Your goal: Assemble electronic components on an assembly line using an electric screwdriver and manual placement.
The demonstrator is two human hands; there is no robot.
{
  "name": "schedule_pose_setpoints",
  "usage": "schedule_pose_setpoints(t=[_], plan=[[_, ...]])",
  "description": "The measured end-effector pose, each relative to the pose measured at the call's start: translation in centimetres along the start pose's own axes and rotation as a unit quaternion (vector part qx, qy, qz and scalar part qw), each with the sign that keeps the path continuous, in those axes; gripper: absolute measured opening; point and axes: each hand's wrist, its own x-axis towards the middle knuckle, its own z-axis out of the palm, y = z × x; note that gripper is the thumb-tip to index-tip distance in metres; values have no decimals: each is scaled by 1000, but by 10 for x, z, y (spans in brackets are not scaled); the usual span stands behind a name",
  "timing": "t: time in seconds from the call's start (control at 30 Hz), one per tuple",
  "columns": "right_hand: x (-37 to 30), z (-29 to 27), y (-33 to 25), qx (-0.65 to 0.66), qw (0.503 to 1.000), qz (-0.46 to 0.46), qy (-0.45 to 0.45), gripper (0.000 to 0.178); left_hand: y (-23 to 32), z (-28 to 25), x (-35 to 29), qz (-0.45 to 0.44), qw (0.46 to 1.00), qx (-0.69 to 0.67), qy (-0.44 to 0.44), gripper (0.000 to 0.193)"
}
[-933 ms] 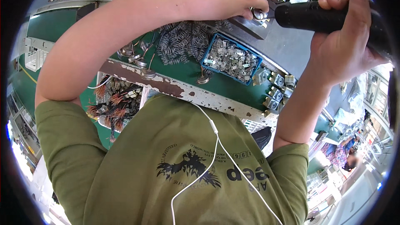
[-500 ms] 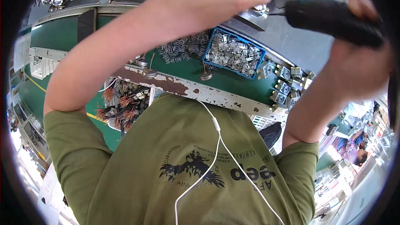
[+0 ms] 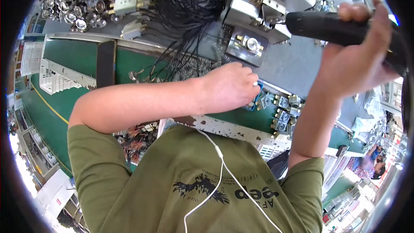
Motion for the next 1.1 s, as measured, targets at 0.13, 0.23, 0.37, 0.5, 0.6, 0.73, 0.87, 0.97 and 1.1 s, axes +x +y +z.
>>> schedule_pose_setpoints(t=[0.13, 0.23, 0.37, 0.5, 0.6, 0.73, 0.87, 0.97, 1.1], plan=[[-3, 7, 6, 2, 1000, 8, -7, 21, 1, -14, -1, -29, 998, -23, -42, 15], [-5, 16, 8, -17, 1000, 22, -11, 26, 1, -20, -1, -25, 997, -51, -50, 16], [-10, 31, 9, -43, 998, 50, -17, 32, 1, -24, 0, -47, 992, -74, -91, 19], [-10, 52, 7, -24, 999, 30, -29, 46, -1, -23, -4, -47, 992, -73, -89, 18], [-9, 57, -3, -80, 988, 101, -84, 26, -1, -24, -7, -47, 992, -85, -74, 18], [-6, 82, -5, -116, 985, 125, -23, 20, -4, -37, -6, -29, 995, -92, -10, 12], [-11, 66, 3, -136, 988, 64, -26, 16, -18, -63, 1, -58, 995, -37, 78, 10], [-19, 65, -29, -155, 976, 135, -76, 14, -46, -75, 1, -98, 986, 19, 134, 4], [-31, 62, -33, -155, 974, 145, -73, 14, -60, -50, -3, -106, 986, 59, 117, 10]])
